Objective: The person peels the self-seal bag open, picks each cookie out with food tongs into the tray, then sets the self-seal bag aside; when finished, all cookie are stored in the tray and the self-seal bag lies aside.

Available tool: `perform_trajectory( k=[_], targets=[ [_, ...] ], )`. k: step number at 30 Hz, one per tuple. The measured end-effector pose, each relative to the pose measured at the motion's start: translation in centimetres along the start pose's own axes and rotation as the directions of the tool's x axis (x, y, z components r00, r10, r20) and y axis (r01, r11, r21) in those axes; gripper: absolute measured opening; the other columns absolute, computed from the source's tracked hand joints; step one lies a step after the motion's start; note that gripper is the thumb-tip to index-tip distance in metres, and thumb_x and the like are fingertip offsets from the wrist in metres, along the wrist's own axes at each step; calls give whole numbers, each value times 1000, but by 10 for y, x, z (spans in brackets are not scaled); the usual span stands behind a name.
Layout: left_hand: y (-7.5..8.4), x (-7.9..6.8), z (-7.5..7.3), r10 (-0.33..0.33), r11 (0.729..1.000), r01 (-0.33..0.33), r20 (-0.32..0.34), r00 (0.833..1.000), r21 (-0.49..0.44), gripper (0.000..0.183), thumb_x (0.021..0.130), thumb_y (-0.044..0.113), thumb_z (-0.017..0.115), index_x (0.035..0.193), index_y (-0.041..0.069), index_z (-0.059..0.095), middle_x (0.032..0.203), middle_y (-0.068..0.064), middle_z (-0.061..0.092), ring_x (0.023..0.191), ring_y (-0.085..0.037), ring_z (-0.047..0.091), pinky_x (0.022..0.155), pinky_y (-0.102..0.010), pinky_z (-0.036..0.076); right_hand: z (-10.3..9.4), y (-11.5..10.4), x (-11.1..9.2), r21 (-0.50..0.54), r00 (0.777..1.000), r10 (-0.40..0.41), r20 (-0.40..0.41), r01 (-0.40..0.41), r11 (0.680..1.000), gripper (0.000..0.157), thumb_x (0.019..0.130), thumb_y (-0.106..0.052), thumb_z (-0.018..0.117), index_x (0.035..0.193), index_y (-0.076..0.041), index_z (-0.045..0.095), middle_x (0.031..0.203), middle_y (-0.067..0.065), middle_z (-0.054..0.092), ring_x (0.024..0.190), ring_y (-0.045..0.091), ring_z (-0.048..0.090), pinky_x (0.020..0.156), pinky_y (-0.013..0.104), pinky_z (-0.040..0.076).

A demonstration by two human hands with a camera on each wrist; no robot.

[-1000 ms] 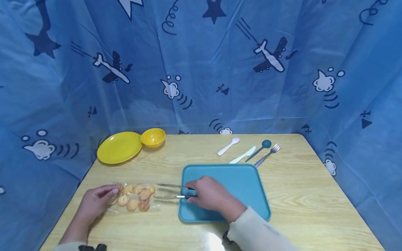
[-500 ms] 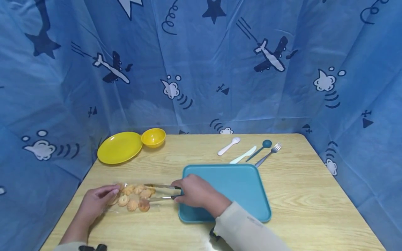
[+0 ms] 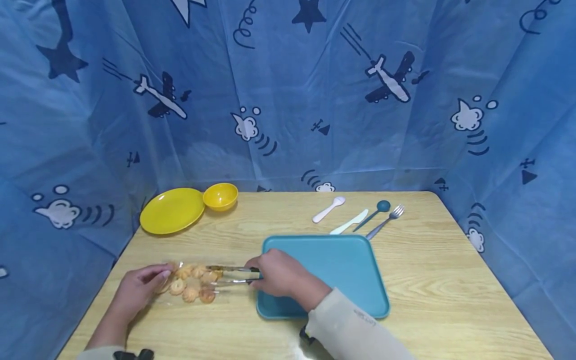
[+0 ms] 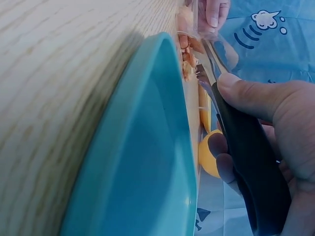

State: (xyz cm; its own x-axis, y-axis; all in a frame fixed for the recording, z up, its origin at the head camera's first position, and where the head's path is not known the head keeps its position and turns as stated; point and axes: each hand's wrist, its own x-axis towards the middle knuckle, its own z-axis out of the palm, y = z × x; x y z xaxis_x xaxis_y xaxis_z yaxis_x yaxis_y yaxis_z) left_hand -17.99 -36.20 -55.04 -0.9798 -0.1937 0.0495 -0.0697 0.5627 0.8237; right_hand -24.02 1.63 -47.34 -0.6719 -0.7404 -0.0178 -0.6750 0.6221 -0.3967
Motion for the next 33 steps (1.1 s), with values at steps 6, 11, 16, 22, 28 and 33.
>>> perform_trajectory(
  k=[6,11,16,22,28,33],
  targets=[
    [-1,-1,1,20,999,-20,4,1000,-46,32,96,38,70,119,17,77,122,-3,75,108,16,57,92,-4,45,-1,2,-5,14,1000,13,-2,-13,1000,42,93,-33,77,133,-24,68,59,-14,52,48,5,34,50,23,34],
    [1,-1,0,-4,1000,4,5,1000,-16,34,97,42,69,120,18,77,123,-1,75,108,17,56,92,-4,45,-4,7,-14,40,1000,23,-4,-23,999,42,93,-34,76,134,-24,68,52,-11,42,46,6,30,49,23,33],
    [4,-2,-2,-20,1000,20,8,1000,-2,36,97,44,69,120,19,76,125,-1,74,108,18,54,91,-4,44,-2,12,-15,26,1000,15,-11,-15,1000,44,92,-37,77,133,-24,69,57,-10,48,51,5,35,55,22,39],
    [4,-1,-1,-10,1000,11,10,1000,-27,34,96,40,70,120,17,76,124,-2,74,108,17,56,93,-4,44,0,13,-15,13,1000,25,-13,-24,1000,45,92,-37,78,134,-24,68,57,-10,48,51,5,34,57,23,40],
    [3,-1,-1,-10,1000,10,4,1000,-26,34,96,40,70,120,17,76,124,-2,75,107,17,56,92,-3,44,0,11,-15,8,999,31,-12,-31,1000,43,92,-37,77,133,-25,68,58,-10,48,50,5,31,55,23,37],
    [2,0,-1,-9,999,10,5,1000,-35,34,96,40,71,120,17,77,123,-2,75,108,16,56,92,-4,44,-5,16,-24,34,999,40,-26,-39,999,44,92,-36,78,134,-26,68,54,-9,44,47,6,27,48,23,30]
  ],
)
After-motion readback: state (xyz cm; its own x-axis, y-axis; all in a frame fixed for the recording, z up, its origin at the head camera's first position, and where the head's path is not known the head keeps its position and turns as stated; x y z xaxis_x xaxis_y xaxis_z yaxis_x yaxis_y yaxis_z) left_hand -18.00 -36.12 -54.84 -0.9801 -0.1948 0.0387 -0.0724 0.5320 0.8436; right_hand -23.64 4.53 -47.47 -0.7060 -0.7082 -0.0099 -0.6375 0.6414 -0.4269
